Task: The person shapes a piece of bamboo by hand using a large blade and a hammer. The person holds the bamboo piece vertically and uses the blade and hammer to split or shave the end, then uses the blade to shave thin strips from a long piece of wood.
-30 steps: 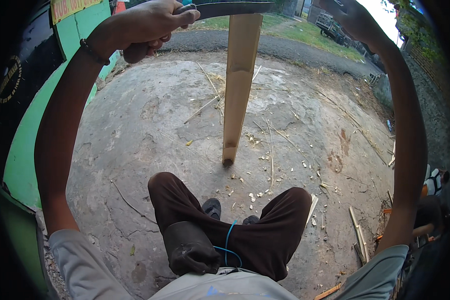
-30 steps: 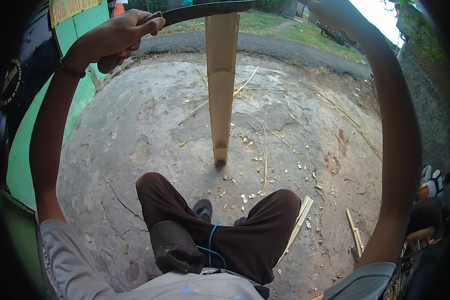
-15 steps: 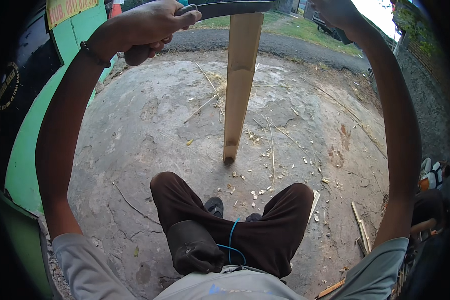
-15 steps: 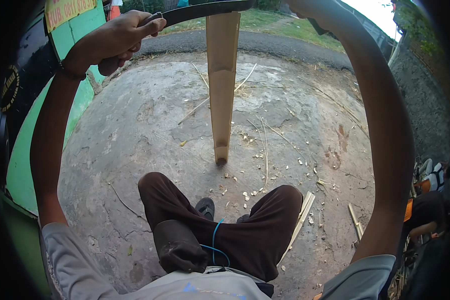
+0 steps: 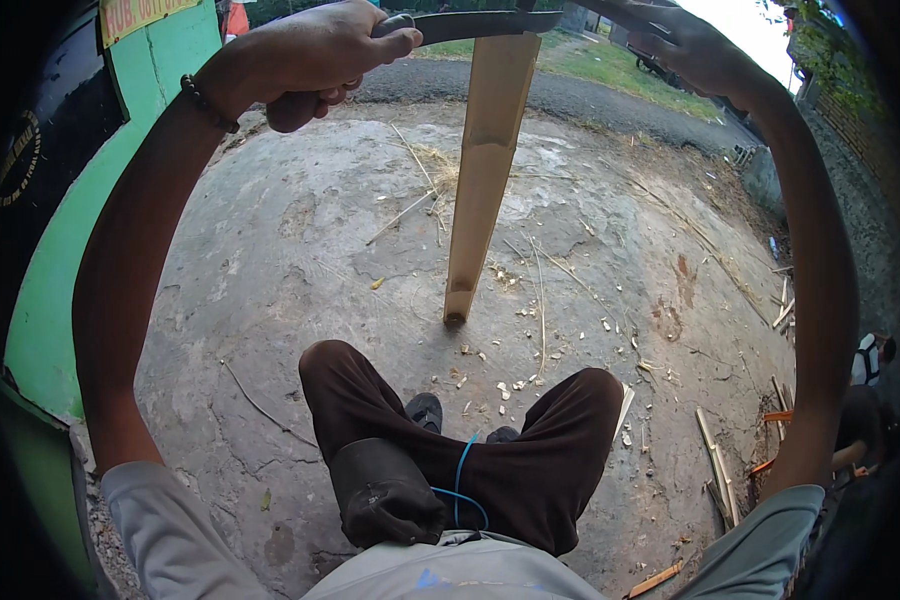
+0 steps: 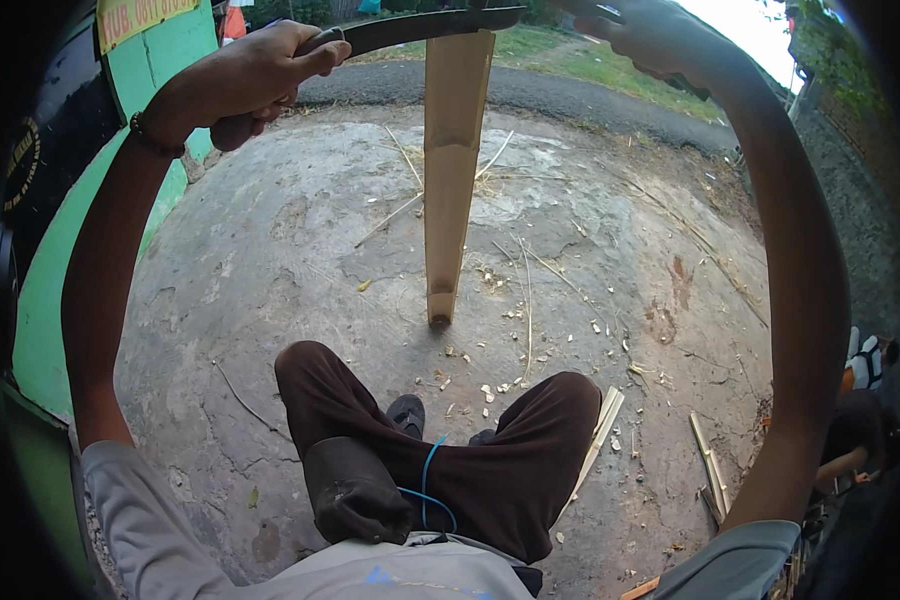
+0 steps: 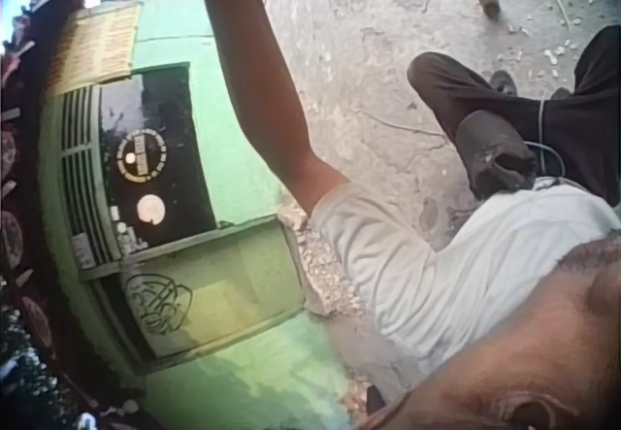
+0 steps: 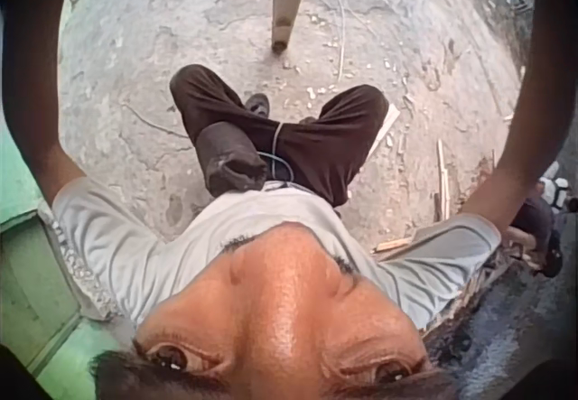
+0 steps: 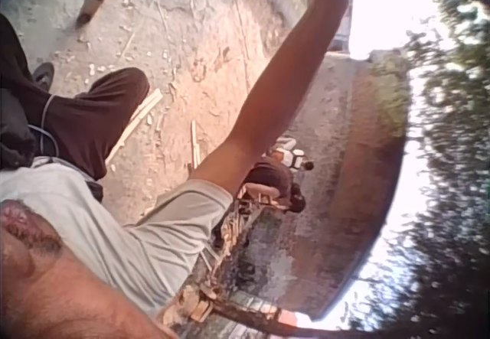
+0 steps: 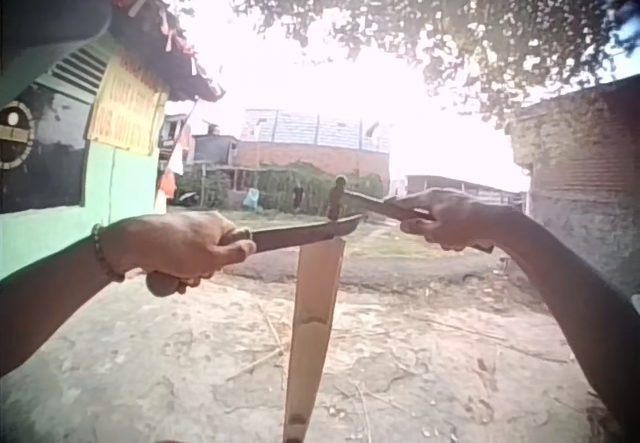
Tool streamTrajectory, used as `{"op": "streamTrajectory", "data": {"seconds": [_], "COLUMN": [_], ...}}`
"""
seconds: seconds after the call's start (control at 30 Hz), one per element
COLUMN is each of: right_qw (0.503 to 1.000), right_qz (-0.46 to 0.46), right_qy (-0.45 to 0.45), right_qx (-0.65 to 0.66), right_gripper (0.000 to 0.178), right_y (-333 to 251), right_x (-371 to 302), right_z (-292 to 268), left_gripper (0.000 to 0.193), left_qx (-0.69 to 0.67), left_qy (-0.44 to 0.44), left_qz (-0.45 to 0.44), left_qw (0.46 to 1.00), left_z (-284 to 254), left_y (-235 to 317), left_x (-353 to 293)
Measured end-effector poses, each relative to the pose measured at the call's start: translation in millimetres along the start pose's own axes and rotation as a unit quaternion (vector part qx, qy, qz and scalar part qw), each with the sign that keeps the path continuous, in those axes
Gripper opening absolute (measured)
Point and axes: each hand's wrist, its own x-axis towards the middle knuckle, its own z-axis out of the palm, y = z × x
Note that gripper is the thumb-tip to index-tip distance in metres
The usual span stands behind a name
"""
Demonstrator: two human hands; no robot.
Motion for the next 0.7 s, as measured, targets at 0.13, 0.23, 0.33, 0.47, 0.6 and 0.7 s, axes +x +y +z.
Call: {"op": "streamTrajectory", "data": {"seconds": [0.13, 0.23, 0.33, 0.47, 0.6, 0.7], "right_qw": [0.939, 0.992, 0.996, 0.949, 0.904, 0.891], "right_qz": [-0.212, -0.040, -0.007, -0.106, -0.062, 0.005], "right_qy": [0.236, 0.075, 0.053, 0.197, 0.250, 0.186], "right_qx": [0.132, 0.093, 0.070, 0.221, 0.341, 0.414], "right_gripper": [0.052, 0.052, 0.050, 0.048, 0.040, 0.032], "right_y": [1, 9, 20, 33, 58, 85], "right_x": [2, -3, -8, -1, 22, 52], "right_z": [2, 6, 13, 39, 80, 123], "left_gripper": [0.053, 0.049, 0.041, 0.041, 0.044, 0.050], "left_qx": [0.009, -0.006, 0.016, -0.013, 0.001, -0.001], "left_qy": [-0.010, 0.002, -0.104, -0.094, -0.063, -0.046], "left_qz": [-0.015, -0.014, -0.127, -0.089, -0.108, -0.139], "left_qw": [1.000, 1.000, 0.986, 0.992, 0.992, 0.989], "left_z": [-1, -8, -26, -21, -12, -13], "left_y": [16, 36, 55, 55, 33, 4], "left_x": [-8, -19, -17, -15, 20, 55]}}
